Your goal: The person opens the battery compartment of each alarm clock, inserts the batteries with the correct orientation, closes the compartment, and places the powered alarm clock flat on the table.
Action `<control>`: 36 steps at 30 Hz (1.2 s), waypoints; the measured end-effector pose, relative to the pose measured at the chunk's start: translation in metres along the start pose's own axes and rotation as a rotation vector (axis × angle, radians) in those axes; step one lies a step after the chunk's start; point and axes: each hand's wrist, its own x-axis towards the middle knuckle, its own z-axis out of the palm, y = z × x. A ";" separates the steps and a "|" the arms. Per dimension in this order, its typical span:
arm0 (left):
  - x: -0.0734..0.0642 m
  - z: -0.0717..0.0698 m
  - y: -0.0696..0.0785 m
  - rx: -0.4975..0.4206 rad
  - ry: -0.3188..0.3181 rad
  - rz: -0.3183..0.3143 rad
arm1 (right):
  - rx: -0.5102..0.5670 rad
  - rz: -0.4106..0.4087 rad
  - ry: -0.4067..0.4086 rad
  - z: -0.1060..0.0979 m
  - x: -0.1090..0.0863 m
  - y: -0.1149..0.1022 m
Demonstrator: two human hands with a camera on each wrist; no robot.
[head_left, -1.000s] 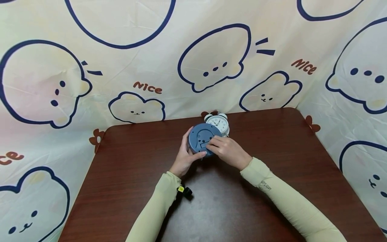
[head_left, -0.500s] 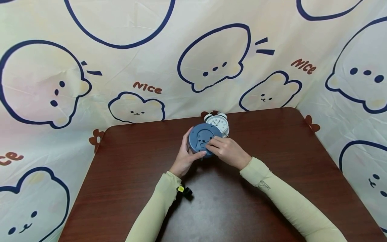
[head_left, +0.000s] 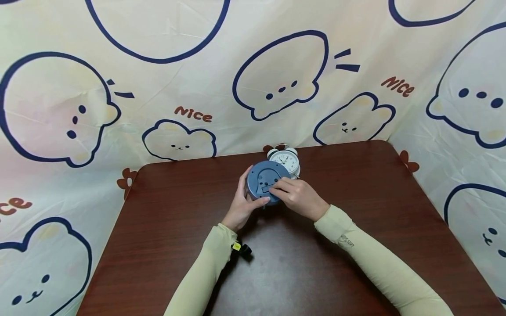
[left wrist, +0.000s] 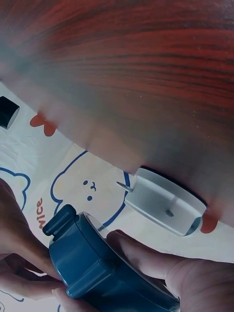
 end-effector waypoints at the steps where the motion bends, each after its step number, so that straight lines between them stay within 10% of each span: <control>1: 0.000 0.000 0.000 -0.002 0.000 -0.002 | 0.000 0.000 -0.003 0.000 0.000 0.000; 16: 0.001 0.000 0.001 0.007 0.002 -0.014 | -0.149 -0.134 -0.147 -0.012 0.010 0.003; 36: 0.000 0.000 -0.003 0.038 0.000 -0.017 | 0.128 0.155 -0.053 -0.008 0.007 -0.001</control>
